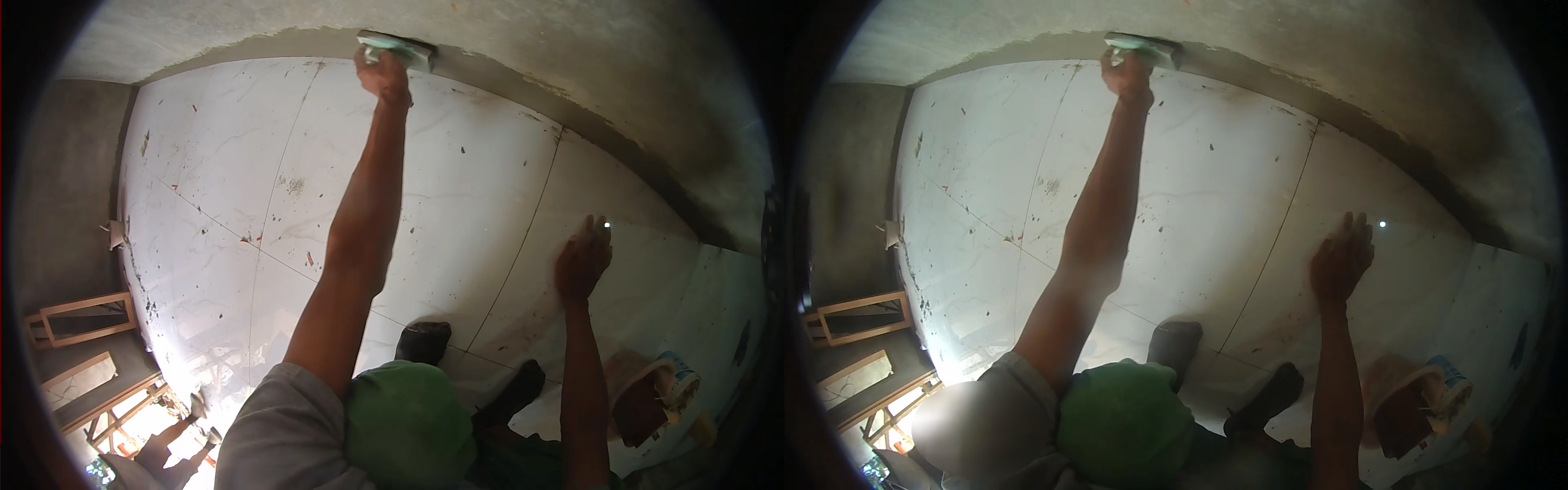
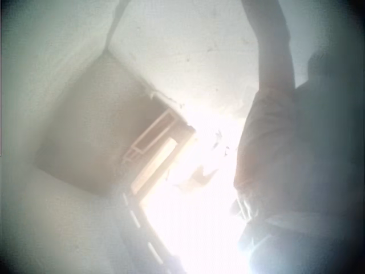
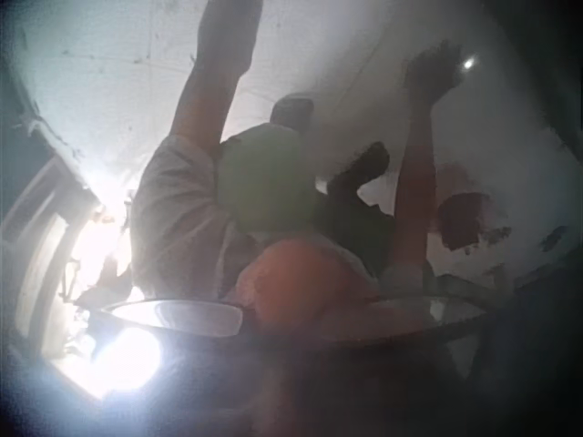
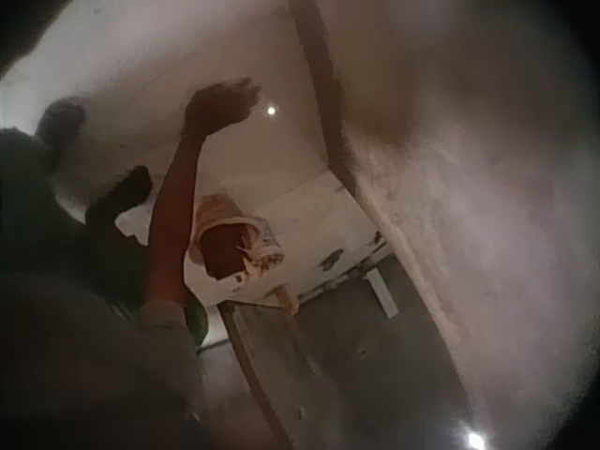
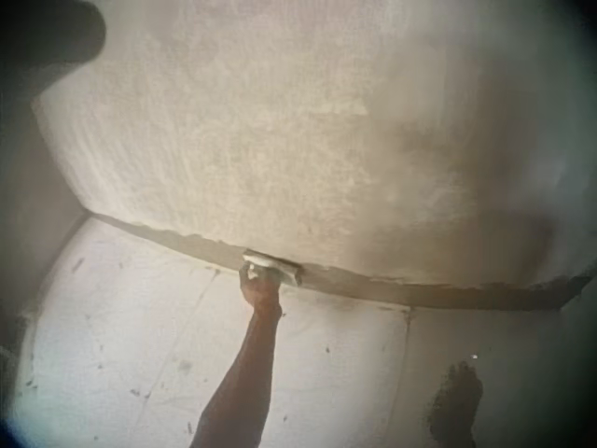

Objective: The person applies grout to the joint between a white tiled floor and a concrete wall using a grout float, smoothing the material along the edge and occasionally wiping the tool.

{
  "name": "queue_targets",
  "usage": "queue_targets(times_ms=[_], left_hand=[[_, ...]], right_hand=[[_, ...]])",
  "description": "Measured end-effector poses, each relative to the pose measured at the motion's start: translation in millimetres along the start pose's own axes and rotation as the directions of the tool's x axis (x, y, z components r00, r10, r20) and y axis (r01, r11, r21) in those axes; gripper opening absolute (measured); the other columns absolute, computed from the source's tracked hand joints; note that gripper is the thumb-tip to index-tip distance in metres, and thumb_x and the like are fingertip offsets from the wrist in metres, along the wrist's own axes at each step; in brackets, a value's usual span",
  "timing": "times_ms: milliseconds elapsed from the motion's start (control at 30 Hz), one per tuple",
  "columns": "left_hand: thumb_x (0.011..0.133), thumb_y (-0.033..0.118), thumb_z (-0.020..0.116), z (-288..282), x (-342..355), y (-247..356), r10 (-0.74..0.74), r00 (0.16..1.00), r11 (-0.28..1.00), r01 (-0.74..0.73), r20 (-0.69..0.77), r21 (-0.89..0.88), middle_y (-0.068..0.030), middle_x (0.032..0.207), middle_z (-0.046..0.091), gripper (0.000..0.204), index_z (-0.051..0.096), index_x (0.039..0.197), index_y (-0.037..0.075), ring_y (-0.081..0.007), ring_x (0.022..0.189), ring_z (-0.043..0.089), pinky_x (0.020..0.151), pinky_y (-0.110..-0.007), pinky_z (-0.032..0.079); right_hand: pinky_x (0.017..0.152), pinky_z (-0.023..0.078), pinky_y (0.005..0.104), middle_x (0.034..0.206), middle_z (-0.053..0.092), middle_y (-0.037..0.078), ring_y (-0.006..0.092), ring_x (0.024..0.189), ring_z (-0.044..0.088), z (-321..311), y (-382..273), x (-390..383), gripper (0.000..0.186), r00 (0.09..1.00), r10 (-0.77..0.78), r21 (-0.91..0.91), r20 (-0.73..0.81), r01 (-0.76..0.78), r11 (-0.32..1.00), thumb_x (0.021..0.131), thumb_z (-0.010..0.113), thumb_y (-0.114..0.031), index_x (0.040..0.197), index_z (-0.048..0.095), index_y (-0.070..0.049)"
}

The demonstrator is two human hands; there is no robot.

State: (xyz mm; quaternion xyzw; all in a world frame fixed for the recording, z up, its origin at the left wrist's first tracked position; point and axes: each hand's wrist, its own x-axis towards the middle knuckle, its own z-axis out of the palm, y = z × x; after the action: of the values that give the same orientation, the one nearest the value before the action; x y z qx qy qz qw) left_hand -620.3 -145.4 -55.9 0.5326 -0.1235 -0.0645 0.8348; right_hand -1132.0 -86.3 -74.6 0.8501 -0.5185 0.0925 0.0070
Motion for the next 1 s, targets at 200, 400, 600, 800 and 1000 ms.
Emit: queue_targets(times_ms=[200,400,600,800,1000], left_hand=[[0.101,0.028,0.065,73,-196,-15,-0.309,0.937,0.823,0.179,0.161,0.539,-0.0309,0.121,0.071,0.047,0.061,0.137,-0.002,-0.0467,0.108,0.070,0.098,-0.051,0.054],[0.104,0.021,0.066,-10,-20,-23,0.144,0.989,0.975,-0.147,0.028,0.168,-0.0221,0.112,0.069,0.041,0.052,0.136,-0.001,-0.0303,0.093,0.070,0.079,-0.041,0.060],[0.101,0.016,0.071,-34,-4,-31,0.069,0.990,0.962,-0.099,0.122,0.255,-0.0153,0.116,0.067,0.059,0.038,0.150,0.008,-0.0231,0.093,0.068,0.081,-0.039,0.059],[0.101,0.021,0.065,68,-167,-11,-0.243,0.962,0.956,0.216,0.124,0.197,-0.0219,0.110,0.068,0.042,0.051,0.135,0.001,-0.0256,0.091,0.067,0.087,-0.046,0.055],[0.101,0.017,0.058,16,5,-11,0.138,0.967,0.948,-0.066,-0.213,0.312,-0.0249,0.105,0.066,0.040,0.045,0.135,0.000,-0.0308,0.088,0.066,0.083,-0.047,0.056]], right_hand=[[0.124,0.028,0.0621,0.171,0.033,0.018,0.0413,0.157,0.033,-10,20,6,0.063,0.999,0.054,-0.157,-0.003,-0.054,0.986,0.106,0.052,-0.028,0.165,0.037,-0.010],[0.123,0.029,0.0632,0.171,0.033,0.019,0.0422,0.157,0.033,-4,-5,8,0.063,0.999,0.045,-0.029,0.025,-0.044,0.999,0.106,0.052,-0.029,0.164,0.038,-0.010],[0.124,0.028,0.0637,0.171,0.033,0.020,0.0424,0.157,0.032,-11,-41,13,0.064,1.000,0.020,0.066,0.010,-0.020,0.998,0.106,0.053,-0.030,0.165,0.038,-0.010],[0.124,0.029,0.0629,0.171,0.033,0.017,0.0404,0.158,0.032,-5,22,5,0.064,0.999,0.036,-0.071,-0.016,-0.037,0.997,0.106,0.054,-0.031,0.165,0.038,-0.012],[0.123,0.031,0.0622,0.172,0.034,0.016,0.0396,0.159,0.032,-3,-23,4,0.063,0.999,0.031,-0.089,-0.010,-0.031,0.996,0.108,0.053,-0.035,0.165,0.038,-0.013]])
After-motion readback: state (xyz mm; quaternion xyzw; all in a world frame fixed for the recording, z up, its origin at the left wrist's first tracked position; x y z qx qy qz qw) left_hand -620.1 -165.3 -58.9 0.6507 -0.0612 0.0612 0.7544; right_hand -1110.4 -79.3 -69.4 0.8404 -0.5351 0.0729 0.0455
